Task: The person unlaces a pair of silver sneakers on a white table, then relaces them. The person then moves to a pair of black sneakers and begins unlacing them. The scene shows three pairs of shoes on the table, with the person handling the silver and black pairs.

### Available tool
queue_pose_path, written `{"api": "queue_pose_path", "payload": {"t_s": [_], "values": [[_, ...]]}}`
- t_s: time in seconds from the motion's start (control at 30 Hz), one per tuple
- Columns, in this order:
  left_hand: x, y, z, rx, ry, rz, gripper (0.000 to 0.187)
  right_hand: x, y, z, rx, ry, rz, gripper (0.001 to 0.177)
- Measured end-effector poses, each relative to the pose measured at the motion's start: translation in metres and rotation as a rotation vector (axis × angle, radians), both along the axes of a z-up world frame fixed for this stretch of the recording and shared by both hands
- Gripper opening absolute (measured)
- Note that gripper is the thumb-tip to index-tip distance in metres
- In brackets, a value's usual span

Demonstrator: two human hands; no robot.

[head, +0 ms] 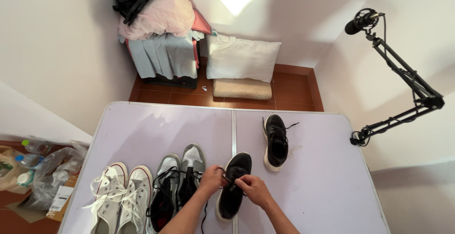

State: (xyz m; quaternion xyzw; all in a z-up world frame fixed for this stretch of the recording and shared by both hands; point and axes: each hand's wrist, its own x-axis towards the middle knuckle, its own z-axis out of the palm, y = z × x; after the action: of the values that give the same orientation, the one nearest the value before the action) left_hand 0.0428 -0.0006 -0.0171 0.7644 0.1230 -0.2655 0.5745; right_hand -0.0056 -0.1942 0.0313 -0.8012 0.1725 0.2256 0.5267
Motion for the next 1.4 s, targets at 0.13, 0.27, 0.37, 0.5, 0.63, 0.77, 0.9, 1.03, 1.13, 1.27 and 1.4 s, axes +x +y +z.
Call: {"api": "queue_pose_path", "payload": {"t_s": [0.13, 0.27, 0.37, 0.5, 0.63, 0.77, 0.9, 1.03, 1.13, 1.27, 1.4], "values": [[-0.013, 0.004, -0.017, -0.175, 0.274, 0.226, 0.024, -0.002, -0.003, 0.002, 0.066, 0.036, 0.031, 0.030], [-0.025, -0.002, -0.015, -0.060, 0.172, 0.159, 0.027, -0.003, -0.002, -0.009, 0.123, 0.070, -0.048, 0.030], [-0.038, -0.004, 0.003, 0.370, -0.270, 0.016, 0.030, -0.003, 0.001, -0.018, 0.194, 0.047, -0.113, 0.028], [-0.047, 0.002, 0.037, 0.518, -0.824, -0.459, 0.037, -0.007, 0.007, -0.018, 0.044, -0.117, -0.120, 0.024], [-0.030, 0.000, 0.064, 0.517, -0.886, -0.599, 0.012, -0.016, 0.017, -0.001, -0.413, -0.378, -0.170, 0.016], [-0.014, -0.006, 0.069, 0.349, -0.895, -0.460, 0.010, -0.044, 0.037, 0.007, -0.538, -0.323, -0.021, 0.025], [-0.015, -0.005, 0.058, 0.324, -0.701, -0.235, 0.013, -0.045, 0.048, -0.001, -0.472, -0.268, -0.132, 0.017], [-0.039, 0.002, 0.040, 0.321, -0.532, -0.244, 0.011, -0.030, 0.040, -0.010, -0.476, -0.273, -0.054, 0.013], [-0.068, 0.002, 0.032, 0.301, -0.470, -0.263, 0.009, -0.046, 0.034, -0.010, -0.567, -0.235, 0.086, 0.011], [-0.088, -0.004, 0.028, 0.318, -0.390, -0.218, 0.012, -0.049, 0.030, -0.001, -0.450, -0.265, 0.096, 0.013], [-0.104, -0.010, 0.009, 0.274, -0.304, -0.343, 0.033, -0.034, 0.013, 0.007, -0.239, -0.339, 0.086, 0.016]]}}
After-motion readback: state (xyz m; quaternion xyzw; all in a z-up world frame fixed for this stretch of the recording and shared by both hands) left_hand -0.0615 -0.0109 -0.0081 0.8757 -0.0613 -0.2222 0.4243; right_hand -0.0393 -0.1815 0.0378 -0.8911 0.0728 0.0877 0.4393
